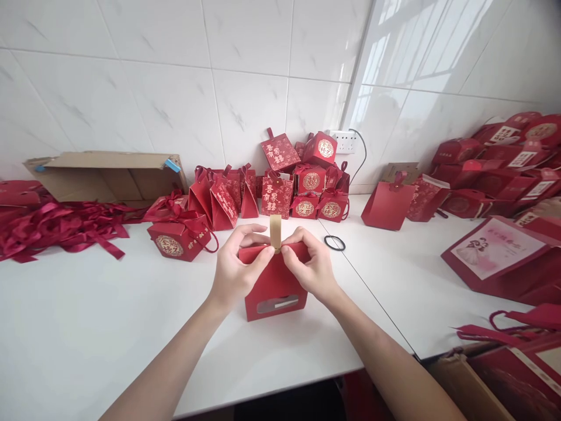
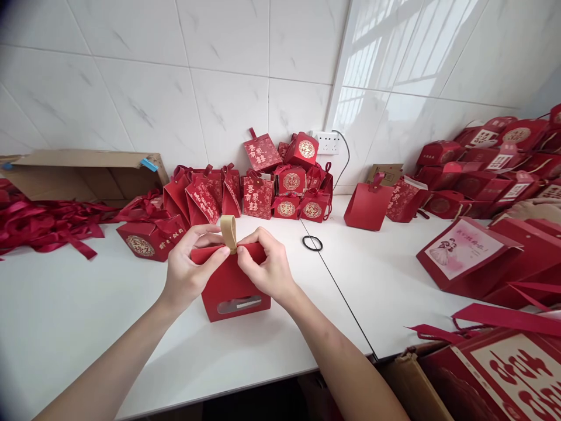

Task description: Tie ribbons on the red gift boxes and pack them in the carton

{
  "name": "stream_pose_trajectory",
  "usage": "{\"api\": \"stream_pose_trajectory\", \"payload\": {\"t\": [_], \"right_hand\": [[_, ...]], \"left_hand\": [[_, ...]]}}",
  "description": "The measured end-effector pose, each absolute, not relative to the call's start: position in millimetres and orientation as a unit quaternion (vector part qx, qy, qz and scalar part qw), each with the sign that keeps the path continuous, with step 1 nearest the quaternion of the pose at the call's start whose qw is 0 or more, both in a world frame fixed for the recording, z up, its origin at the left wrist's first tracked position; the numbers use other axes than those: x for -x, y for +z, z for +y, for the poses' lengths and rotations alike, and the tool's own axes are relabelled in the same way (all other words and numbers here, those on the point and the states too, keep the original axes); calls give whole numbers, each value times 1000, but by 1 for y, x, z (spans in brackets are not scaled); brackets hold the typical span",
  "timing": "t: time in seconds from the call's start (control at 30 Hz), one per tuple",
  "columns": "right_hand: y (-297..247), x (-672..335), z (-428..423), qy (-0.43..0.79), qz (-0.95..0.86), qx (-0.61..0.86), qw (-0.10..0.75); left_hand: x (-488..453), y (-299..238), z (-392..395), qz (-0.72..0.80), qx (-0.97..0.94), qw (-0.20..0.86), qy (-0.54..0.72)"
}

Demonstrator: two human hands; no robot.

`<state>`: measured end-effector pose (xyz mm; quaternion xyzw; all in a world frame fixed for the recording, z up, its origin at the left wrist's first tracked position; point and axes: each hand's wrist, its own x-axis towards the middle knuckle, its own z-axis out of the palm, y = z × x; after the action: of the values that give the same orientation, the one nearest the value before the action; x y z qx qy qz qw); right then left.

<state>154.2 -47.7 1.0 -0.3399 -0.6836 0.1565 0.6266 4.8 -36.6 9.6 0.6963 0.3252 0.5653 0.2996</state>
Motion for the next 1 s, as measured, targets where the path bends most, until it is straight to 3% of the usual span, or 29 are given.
{"api": "stream_pose_trajectory", "payload": {"t": [0.63, 0.8, 0.87, 1.0], "right_hand": [[-1, -157, -45, 179, -684, 342, 619], [-2, -157, -47, 213, -675, 349, 615], [-3, -160, -43, 230, -638, 365, 638], [-10, -175, -21, 280, -419, 409, 761]], "left_hand": [[-4, 5, -33, 323, -702, 306, 556], [0, 0, -30, 315, -693, 367, 534], [1, -7, -24, 276, -691, 420, 519], [2, -23, -12, 255, -684, 471, 494]]}}
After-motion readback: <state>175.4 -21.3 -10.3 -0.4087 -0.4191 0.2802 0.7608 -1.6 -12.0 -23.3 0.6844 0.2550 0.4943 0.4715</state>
